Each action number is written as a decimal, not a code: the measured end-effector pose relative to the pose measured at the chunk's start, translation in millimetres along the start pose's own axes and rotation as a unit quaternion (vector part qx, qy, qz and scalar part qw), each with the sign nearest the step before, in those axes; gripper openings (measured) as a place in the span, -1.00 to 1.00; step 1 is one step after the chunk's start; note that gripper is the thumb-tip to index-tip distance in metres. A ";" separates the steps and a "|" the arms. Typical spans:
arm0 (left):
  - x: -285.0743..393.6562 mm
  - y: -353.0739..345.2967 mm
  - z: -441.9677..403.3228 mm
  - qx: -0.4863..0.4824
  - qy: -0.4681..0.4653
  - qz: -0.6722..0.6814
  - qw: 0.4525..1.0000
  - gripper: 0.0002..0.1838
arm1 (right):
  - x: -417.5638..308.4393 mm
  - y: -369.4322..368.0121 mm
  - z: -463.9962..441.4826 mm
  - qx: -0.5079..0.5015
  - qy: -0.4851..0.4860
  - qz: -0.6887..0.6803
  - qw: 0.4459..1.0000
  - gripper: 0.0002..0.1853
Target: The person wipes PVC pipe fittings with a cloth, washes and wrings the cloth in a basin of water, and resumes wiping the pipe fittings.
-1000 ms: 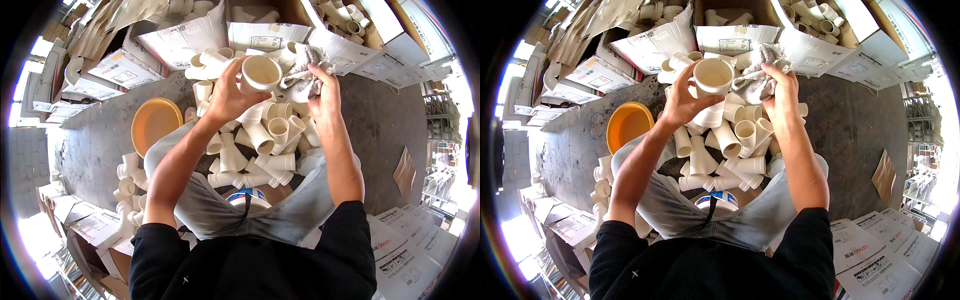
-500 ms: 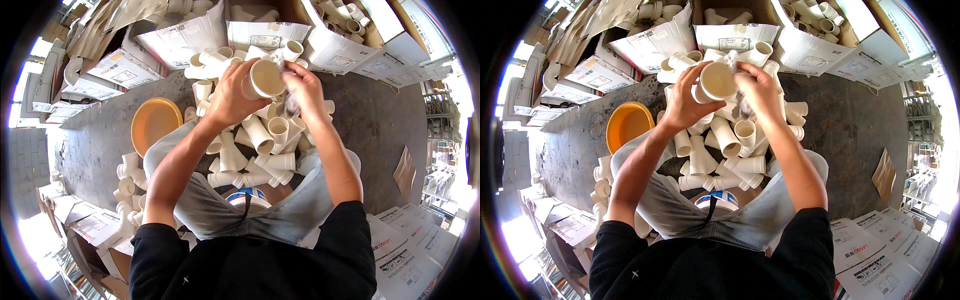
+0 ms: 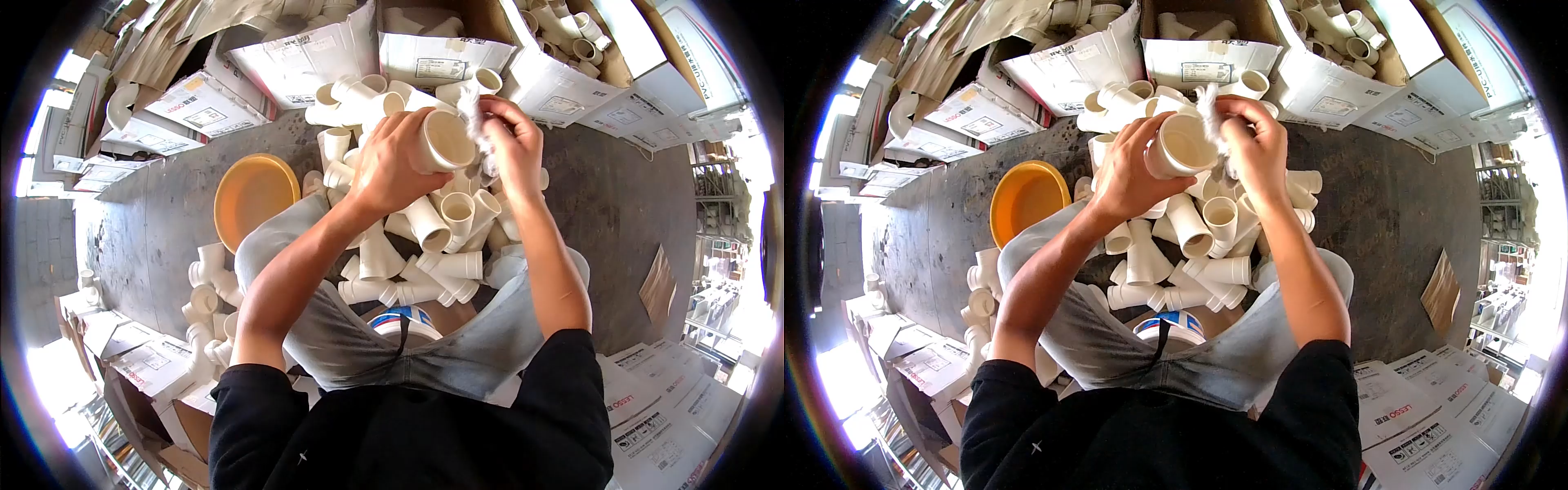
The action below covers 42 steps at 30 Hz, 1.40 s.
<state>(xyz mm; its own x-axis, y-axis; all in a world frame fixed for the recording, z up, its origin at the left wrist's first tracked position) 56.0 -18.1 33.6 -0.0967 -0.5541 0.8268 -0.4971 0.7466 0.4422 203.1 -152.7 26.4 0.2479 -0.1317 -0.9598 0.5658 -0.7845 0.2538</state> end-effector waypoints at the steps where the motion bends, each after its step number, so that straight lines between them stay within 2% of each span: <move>1: 0.5 -0.1 0.0 0.003 -0.008 -0.002 1.000 -0.06 | -8.3 -1.5 1.3 -0.008 0.031 0.094 0.995 -0.65; 2: 2.8 -0.5 -0.5 0.002 -0.031 -0.006 1.000 -0.06 | -1.7 -2.7 0.5 -0.006 0.001 0.212 0.977 -0.60; 3: 5.3 -0.7 -1.1 0.001 -0.053 -0.010 0.999 -0.06 | 3.6 -11.9 -2.3 -0.002 0.039 0.132 0.990 -0.60; 5: 7.6 -2.3 -0.1 -0.009 -0.069 -0.019 0.997 -0.05 | 16.8 -10.8 -2.5 -0.036 -0.034 0.113 0.992 -0.60; 8: 9.3 -2.5 2.2 -0.020 -0.050 -0.024 0.998 -0.05 | 16.1 -10.5 -2.3 -0.063 0.001 0.182 0.981 -0.62; 12: 11.7 -4.7 7.7 -0.015 -0.044 -0.010 0.999 -0.05 | -15.7 -8.5 9.7 -0.003 0.141 0.355 0.924 -0.71; 15: 9.6 -1.3 7.3 -0.016 -0.026 0.041 0.999 -0.05 | -13.3 -0.7 6.7 0.008 0.140 0.326 0.935 -0.79; 17: 11.4 -1.2 8.0 -0.019 -0.008 0.093 0.995 -0.04 | -8.7 8.3 -1.1 0.008 0.038 0.279 0.960 -0.82; 18: 14.0 -3.4 9.2 -0.022 -0.002 0.121 0.992 -0.04 | 12.4 11.0 -10.6 0.034 0.056 0.160 0.985 -0.81; 19: 15.5 -6.0 10.0 -0.026 0.003 0.150 0.988 -0.04 | 7.7 14.9 -10.9 0.026 -0.002 0.091 0.995 -0.81; 21: 11.8 -7.3 9.4 -0.036 0.004 0.123 0.992 -0.05 | 23.1 23.2 -20.1 0.054 -0.067 -0.022 0.996 -0.81; 23: 5.7 -7.6 10.9 -0.036 0.005 0.088 0.995 -0.05 | 27.4 30.1 -20.6 0.081 -0.126 -0.172 0.974 -0.81; 26: 4.0 -2.6 10.7 -0.023 0.034 0.090 0.995 -0.06 | 27.6 33.8 -19.9 0.048 -0.130 -0.221 0.965 -0.80; 28: 2.7 -2.4 8.7 -0.010 0.014 0.067 0.998 -0.06 | 24.4 29.5 -15.1 0.006 -0.139 -0.230 0.963 -0.80; 29: 2.2 -1.9 7.9 -0.004 0.005 0.055 0.998 -0.05 | 22.3 24.3 -12.3 0.018 -0.148 -0.211 0.966 -0.78; 31: 4.0 -1.4 7.0 0.012 -0.019 0.021 1.000 -0.06 | 23.6 19.0 -8.7 0.008 -0.144 -0.026 0.989 -0.74; 32: 5.1 -1.1 6.0 0.019 -0.031 0.004 0.999 -0.06 | 28.2 14.2 -7.7 -0.021 -0.105 -0.021 0.994 -0.71; 33: 6.3 -0.5 4.8 0.030 -0.052 -0.011 0.998 -0.07 | 25.9 7.6 -4.0 -0.023 -0.109 -0.047 0.993 -0.66; 35: 8.2 0.9 3.6 0.051 -0.094 -0.040 0.993 -0.07 | 42.8 3.7 -4.8 -0.102 -0.141 0.006 0.985 -0.58; 37: 10.1 3.6 4.7 0.064 -0.125 -0.082 0.987 -0.08 | 34.4 -5.1 3.9 -0.146 -0.217 0.006 0.965 -0.39; 39: 11.5 5.9 6.0 0.074 -0.142 -0.116 0.980 -0.08 | 17.2 -10.1 8.5 -0.130 -0.186 -0.020 0.974 -0.40; 42: 11.1 6.0 7.1 0.060 -0.151 -0.153 0.975 -0.07 | 7.0 -8.7 9.1 -0.200 -0.122 0.248 0.940 -0.45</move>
<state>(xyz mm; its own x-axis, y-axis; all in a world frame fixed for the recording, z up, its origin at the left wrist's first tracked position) 45.8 -22.3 42.9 -0.1683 -0.8401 0.5156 -0.6386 0.4914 0.5922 192.8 -152.4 16.4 0.3988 -0.5946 -0.6981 0.6911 -0.3055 0.6550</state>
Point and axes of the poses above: each hand's wrist, its own z-axis away from the middle knuckle, its own y-axis out of the back of the hand, x = y × z, the point moved 4 cm from there along -z, towards the middle knuckle, and after that the axes turned 14 degrees about z, right-handed, at the moved point
